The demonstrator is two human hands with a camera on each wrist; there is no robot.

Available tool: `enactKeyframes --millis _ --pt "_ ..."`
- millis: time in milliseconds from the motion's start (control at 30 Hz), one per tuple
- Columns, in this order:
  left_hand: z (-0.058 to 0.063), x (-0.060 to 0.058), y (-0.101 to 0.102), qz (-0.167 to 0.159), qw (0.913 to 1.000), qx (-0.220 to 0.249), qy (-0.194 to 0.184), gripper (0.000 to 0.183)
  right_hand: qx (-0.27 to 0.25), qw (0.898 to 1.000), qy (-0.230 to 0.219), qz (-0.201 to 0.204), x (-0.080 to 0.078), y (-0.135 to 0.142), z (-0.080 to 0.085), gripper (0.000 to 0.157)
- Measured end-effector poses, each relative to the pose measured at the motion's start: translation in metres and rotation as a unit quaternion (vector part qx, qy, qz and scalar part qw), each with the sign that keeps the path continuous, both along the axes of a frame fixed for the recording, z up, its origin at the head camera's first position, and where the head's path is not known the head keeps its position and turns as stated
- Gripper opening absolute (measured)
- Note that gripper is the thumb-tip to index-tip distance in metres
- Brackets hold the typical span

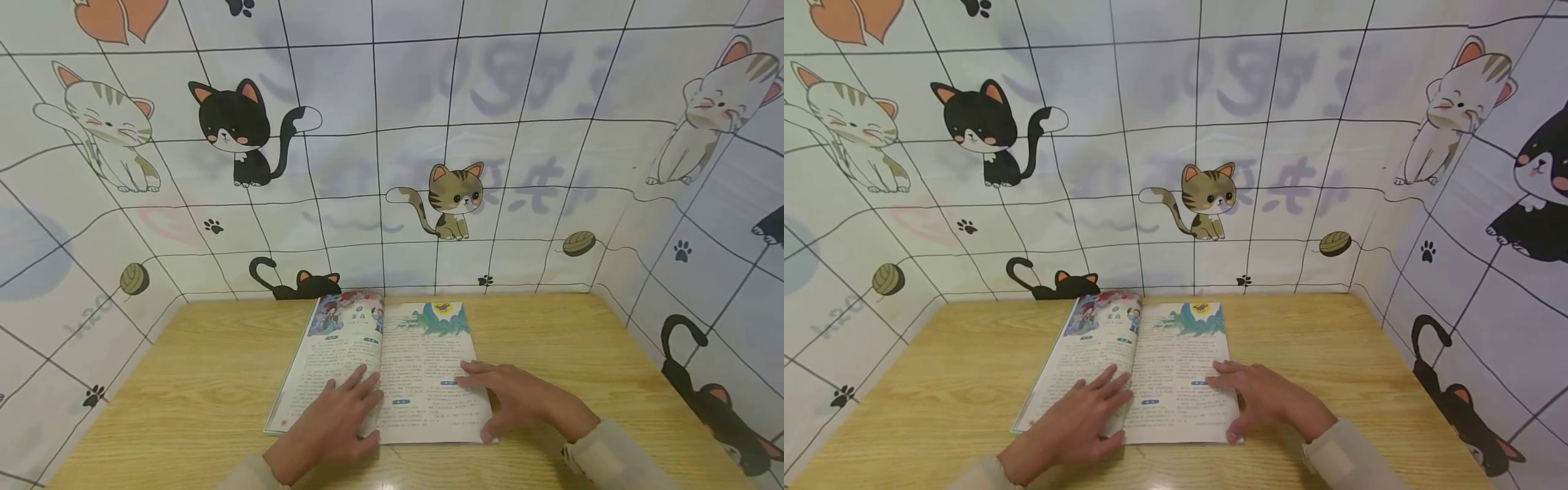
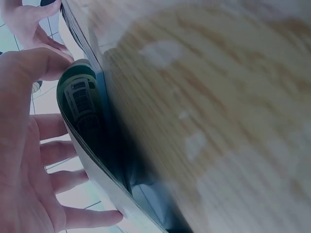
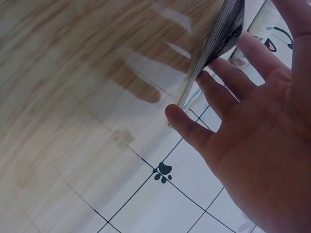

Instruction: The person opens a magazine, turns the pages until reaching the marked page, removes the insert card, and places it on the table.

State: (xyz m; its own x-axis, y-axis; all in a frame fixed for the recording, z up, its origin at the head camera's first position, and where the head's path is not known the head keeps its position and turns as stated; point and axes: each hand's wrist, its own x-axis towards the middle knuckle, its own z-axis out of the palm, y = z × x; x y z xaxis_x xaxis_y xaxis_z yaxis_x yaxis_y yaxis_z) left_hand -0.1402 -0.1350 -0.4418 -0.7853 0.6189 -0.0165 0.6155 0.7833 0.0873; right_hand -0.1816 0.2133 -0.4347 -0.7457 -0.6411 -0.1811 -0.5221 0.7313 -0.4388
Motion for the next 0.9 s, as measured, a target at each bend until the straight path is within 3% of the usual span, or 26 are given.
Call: enactKeyframes --millis 233,400,600,900 --pt "-0.001 0.002 0.007 0.003 0.9992 -0.021 0.034 0.073 -0.010 1.000 0.009 0.007 0.000 -0.001 0.001 0.089" --pt "0.000 0.001 0.011 0.011 0.9983 -0.045 0.037 0.086 -0.011 1.000 0.019 0.011 -0.001 -0.001 0.002 0.084" --pt "0.000 0.001 0.014 0.010 0.9979 -0.049 0.041 0.086 -0.013 0.999 0.031 0.002 0.000 -0.003 0.004 0.084" --pt "0.000 0.001 0.014 0.002 0.9969 -0.049 0.062 0.079 -0.024 0.995 0.099 -0.014 -0.001 -0.006 0.006 0.091"
